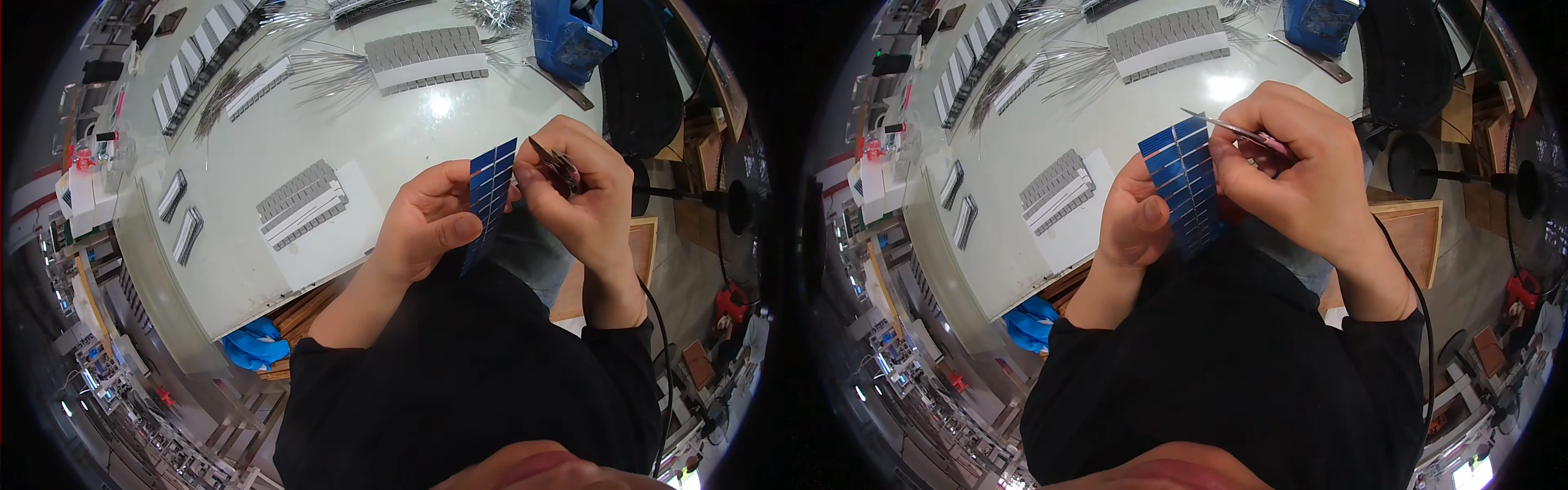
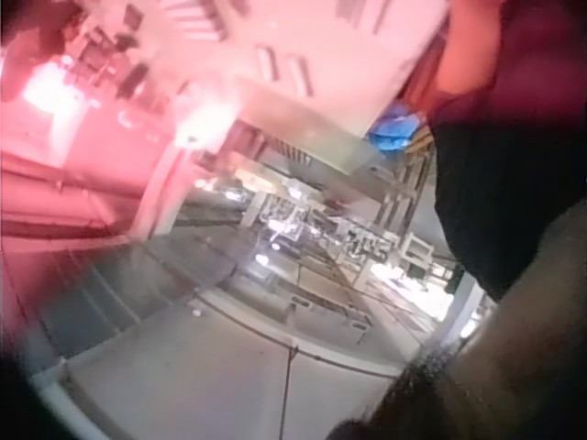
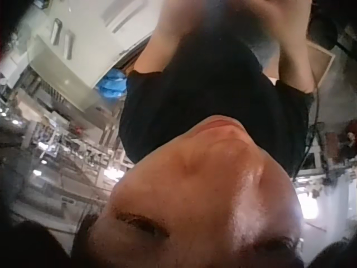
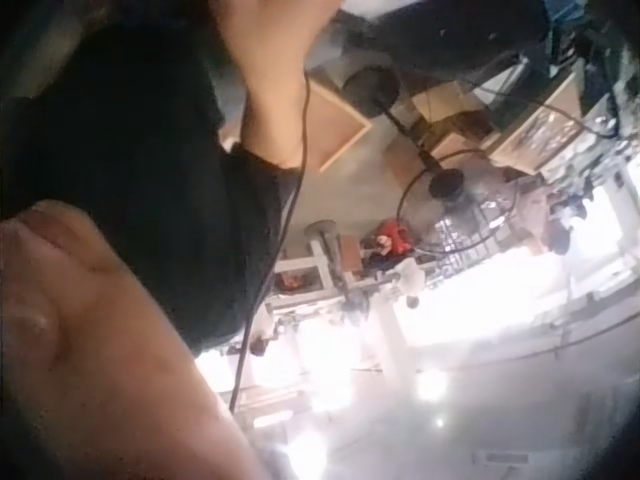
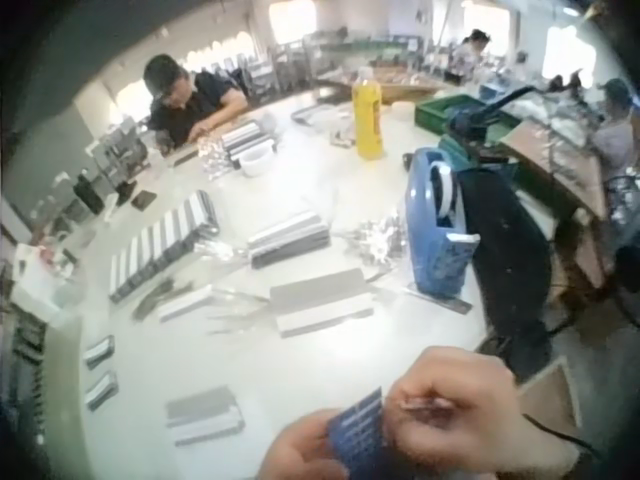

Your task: Assembling electronic components by taping ribbon wires to solar cell strips at a workbench.

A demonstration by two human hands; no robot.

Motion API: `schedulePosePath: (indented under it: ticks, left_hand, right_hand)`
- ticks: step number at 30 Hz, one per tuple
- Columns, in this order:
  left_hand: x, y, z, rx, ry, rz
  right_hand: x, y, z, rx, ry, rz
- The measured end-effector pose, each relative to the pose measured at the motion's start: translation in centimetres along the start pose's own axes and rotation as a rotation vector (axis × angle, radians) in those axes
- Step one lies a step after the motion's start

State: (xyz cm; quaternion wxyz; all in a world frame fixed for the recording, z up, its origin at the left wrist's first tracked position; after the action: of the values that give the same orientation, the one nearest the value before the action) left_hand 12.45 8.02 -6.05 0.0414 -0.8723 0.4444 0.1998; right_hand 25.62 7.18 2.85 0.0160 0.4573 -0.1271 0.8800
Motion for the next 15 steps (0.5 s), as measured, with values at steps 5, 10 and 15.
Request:
schedulePosePath:
  ticks: [5, 10, 15]
  left_hand:
    - [0.2, 0.0, 0.0, -0.005, 0.015, -0.013]
    - [0.6, -0.1, 0.2, -0.014, 0.024, 0.049]
    - [1.7, -0.1, 0.2, 0.0, 0.121, 0.135]
  right_hand:
    - [-0.3, -0.1, -0.2, -0.005, -0.007, -0.028]
    - [-0.5, 0.0, -0.3, 0.009, -0.054, -0.024]
    - [-0.5, 0.1, -0.7, 0.061, -0.147, -0.066]
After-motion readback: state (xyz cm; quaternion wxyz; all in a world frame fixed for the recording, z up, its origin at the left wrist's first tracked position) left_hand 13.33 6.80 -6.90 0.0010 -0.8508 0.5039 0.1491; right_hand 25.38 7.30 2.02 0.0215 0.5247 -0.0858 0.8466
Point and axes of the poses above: each hand's wrist, its own y-axis away from the middle knuckle, its own z-axis out of the back of the hand, x = y × z, the point moved 10 cm from there along -y, towards the middle knuckle, and after that the axes turned 12 degrees about y, right-handed, at the moved point
